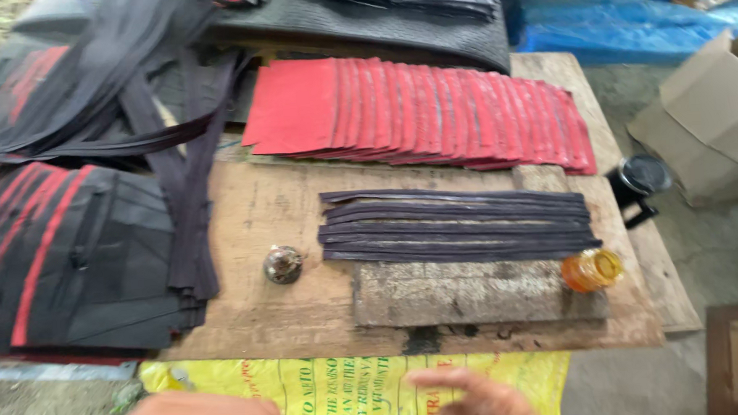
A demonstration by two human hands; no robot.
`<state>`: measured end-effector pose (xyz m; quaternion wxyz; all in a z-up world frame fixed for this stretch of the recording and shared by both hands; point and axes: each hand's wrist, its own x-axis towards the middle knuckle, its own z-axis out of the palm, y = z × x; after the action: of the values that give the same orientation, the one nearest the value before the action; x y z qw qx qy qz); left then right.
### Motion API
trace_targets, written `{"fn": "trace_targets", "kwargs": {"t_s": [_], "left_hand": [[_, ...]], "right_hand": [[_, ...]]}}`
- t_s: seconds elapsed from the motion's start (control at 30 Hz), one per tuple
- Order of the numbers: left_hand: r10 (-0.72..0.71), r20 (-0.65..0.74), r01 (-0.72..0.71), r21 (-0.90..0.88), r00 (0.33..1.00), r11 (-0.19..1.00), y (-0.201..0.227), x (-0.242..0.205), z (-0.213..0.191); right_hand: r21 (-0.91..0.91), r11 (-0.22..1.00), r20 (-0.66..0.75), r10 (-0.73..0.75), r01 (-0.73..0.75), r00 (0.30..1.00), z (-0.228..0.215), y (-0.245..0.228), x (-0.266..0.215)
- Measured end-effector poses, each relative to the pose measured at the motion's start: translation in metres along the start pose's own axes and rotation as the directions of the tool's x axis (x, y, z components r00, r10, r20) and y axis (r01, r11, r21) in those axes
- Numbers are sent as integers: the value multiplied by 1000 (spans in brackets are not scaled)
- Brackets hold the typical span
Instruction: The person repeatedly applies a yellow substance from a small jar onto black zipper strips laid on a wooden workbench. They use their right index finger to spread the substance along the zipper teeth while holding the strip with their left hand. The person occasionally picks up a new zipper strip and repeats the process.
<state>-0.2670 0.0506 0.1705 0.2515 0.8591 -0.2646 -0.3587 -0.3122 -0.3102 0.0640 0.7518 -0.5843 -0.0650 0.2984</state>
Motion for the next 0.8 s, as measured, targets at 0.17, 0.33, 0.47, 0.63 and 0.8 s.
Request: {"fn": "trace_targets", "kwargs": {"t_s": [0.17, 0.33, 0.47, 0.63, 0.8], "left_hand": [[-46, -349, -80, -337, 936, 938, -44, 15, -8], [-307, -212, 72, -705, 928, 706, -49, 109, 46], [-170, -356, -53, -539, 919, 841, -55, 160, 78], [-282, -418, 51, -485, 863, 873, -65, 194, 112], [-387, -549, 138, -439, 741, 888, -74, 203, 136]], "right_hand": [[-208, 957, -416, 102, -204, 904, -116, 5, -78], [-338, 868, -760, -24, -364, 649, -195, -8, -127], [-462, 879, -779, -342, -114, 526, -240, -5, -130], [-282, 958, -867, -281, 60, 411, -289, 18, -131], [-341, 934, -914, -304, -103, 267, -310, 52, -131]]}}
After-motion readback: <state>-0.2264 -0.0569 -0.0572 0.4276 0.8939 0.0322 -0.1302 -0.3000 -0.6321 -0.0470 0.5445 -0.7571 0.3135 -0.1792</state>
